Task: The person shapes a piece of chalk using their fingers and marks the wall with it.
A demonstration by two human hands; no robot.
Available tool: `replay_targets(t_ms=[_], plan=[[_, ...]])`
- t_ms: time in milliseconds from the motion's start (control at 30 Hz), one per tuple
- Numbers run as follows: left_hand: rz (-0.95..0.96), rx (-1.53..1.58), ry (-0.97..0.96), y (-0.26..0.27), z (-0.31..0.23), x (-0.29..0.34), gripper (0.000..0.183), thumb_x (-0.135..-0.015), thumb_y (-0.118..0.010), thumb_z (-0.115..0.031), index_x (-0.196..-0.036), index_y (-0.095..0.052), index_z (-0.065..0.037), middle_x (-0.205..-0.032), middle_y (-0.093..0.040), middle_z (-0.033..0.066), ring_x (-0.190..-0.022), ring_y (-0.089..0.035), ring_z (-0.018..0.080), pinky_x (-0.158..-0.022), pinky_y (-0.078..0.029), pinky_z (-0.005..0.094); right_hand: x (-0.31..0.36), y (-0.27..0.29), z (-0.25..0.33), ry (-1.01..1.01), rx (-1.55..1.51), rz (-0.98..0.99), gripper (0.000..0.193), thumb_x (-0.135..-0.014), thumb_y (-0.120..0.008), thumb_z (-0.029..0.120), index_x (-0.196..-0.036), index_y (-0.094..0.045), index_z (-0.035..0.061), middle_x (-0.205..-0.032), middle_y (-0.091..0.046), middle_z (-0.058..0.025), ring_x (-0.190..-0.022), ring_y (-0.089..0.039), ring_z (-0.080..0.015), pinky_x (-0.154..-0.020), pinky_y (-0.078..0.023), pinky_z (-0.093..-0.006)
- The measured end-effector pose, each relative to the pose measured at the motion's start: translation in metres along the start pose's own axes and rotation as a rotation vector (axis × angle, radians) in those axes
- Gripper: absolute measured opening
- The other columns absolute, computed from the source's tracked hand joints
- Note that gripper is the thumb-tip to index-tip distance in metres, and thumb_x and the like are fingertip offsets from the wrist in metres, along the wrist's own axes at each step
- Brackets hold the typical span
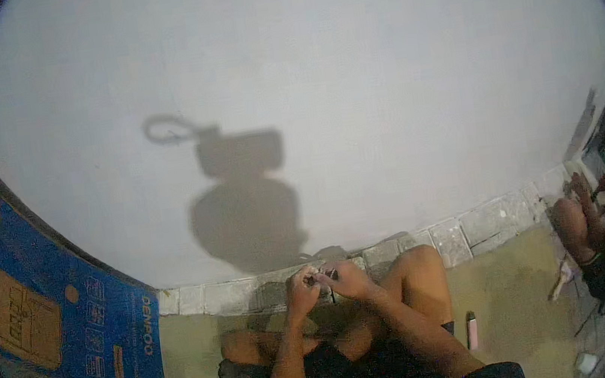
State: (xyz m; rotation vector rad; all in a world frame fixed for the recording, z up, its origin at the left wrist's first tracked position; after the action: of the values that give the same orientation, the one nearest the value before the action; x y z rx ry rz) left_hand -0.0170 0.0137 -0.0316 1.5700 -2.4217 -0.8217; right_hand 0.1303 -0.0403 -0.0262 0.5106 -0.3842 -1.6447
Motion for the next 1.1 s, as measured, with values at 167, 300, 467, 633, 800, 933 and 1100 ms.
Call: replay_targets(t_ms=[167,300,467,633,800,933,1100], plan=[[0.146,-0.089,-0.044,0.001,-0.001,0.0,0.033,-0.071,-0.065,-0.01,-0.102,-0.06,0.0,-0.089,-0.064,0.0166,-0.079,-0.062,0.0329,-0.072,-0.049,0.0382,0.001,0.002,-0.001,-0.017,0.088,0.009,0.03,-0.087,-0.06,0.029,-0.09,-0.064,-0.0006,-0.085,-0.064,-0.0173,-0.076,-0.061,-0.0308,-0.071,-0.047,-0.0385],[-0.013,-0.059,-0.072,-0.009,0.011,0.002,0.026,-0.071,-0.064,-0.008,-0.094,-0.06,0.002,-0.084,-0.062,0.0153,-0.077,-0.061,0.0293,-0.071,-0.048,0.0364,0.0,-0.002,-0.007,0.077,0.05,-0.094,0.032,-0.088,-0.059,0.031,-0.092,-0.064,-0.0004,-0.085,-0.064,-0.0174,-0.076,-0.061,-0.0307,-0.07,-0.046,-0.0388],[0.1,0.138,0.026,-0.009,0.005,0.003,0.019,-0.072,-0.062,-0.002,-0.09,-0.061,0.002,-0.086,-0.062,0.0138,-0.079,-0.06,0.0246,-0.076,-0.047,0.0341,-0.001,-0.012,-0.014,-0.013,0.089,-0.113,0.034,-0.087,-0.059,0.032,-0.09,-0.064,-0.0019,-0.08,-0.063,-0.0172,-0.068,-0.058,-0.0296,-0.068,-0.045,-0.0394],[0.031,0.234,0.147,-0.014,-0.008,0.005,0.02,-0.071,-0.062,0.0,-0.09,-0.058,0.005,-0.088,-0.061,0.0126,-0.081,-0.059,0.023,-0.077,-0.047,0.0328,0.007,0.003,-0.009,0.114,0.043,-0.148,0.033,-0.087,-0.059,0.028,-0.096,-0.062,-0.0031,-0.077,-0.061,-0.0214,-0.065,-0.057,-0.0291,-0.062,-0.046,-0.0403],[0.003,0.179,0.225,-0.022,0.001,0.001,0.03,-0.068,-0.073,-0.011,-0.091,-0.061,0.004,-0.089,-0.059,0.0153,-0.075,-0.059,0.024,-0.073,-0.05,0.0345,0.003,0.001,-0.012,0.012,-0.122,-0.047,0.032,-0.085,-0.061,0.028,-0.091,-0.061,-0.0037,-0.073,-0.06,-0.0201,-0.063,-0.057,-0.0287,-0.061,-0.046,-0.0399],[0.054,0.013,0.178,-0.014,0.003,-0.005,0.03,-0.068,-0.074,-0.012,-0.09,-0.061,0.004,-0.089,-0.059,0.0155,-0.075,-0.059,0.0243,-0.073,-0.05,0.035,-0.004,-0.018,-0.032,0.034,-0.168,-0.166,0.044,-0.083,-0.061,0.037,-0.077,-0.06,-0.0063,-0.058,-0.053,-0.0164,-0.052,-0.046,-0.0239,-0.052,-0.039,-0.0402],[0.133,-0.105,0.195,-0.005,-0.003,-0.01,0.03,-0.068,-0.074,-0.014,-0.09,-0.061,0.003,-0.089,-0.059,0.0158,-0.074,-0.059,0.0248,-0.073,-0.05,0.0356,-0.009,-0.031,-0.047,0.093,-0.21,-0.245,0.045,-0.082,-0.062,0.039,-0.081,-0.059,-0.0066,-0.06,-0.05,-0.0112,-0.054,-0.045,-0.0235,-0.054,-0.04,-0.0398]])
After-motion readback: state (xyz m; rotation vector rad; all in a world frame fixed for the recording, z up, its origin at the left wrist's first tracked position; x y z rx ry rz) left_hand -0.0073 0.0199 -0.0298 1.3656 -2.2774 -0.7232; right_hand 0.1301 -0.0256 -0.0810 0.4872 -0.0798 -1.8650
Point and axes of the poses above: each hand's wrist, its own x-axis away from the middle knuckle, its own y-axis out of the back of the hand, z = x × y, the point moved 1 cm from there along -x, towards the middle knuckle
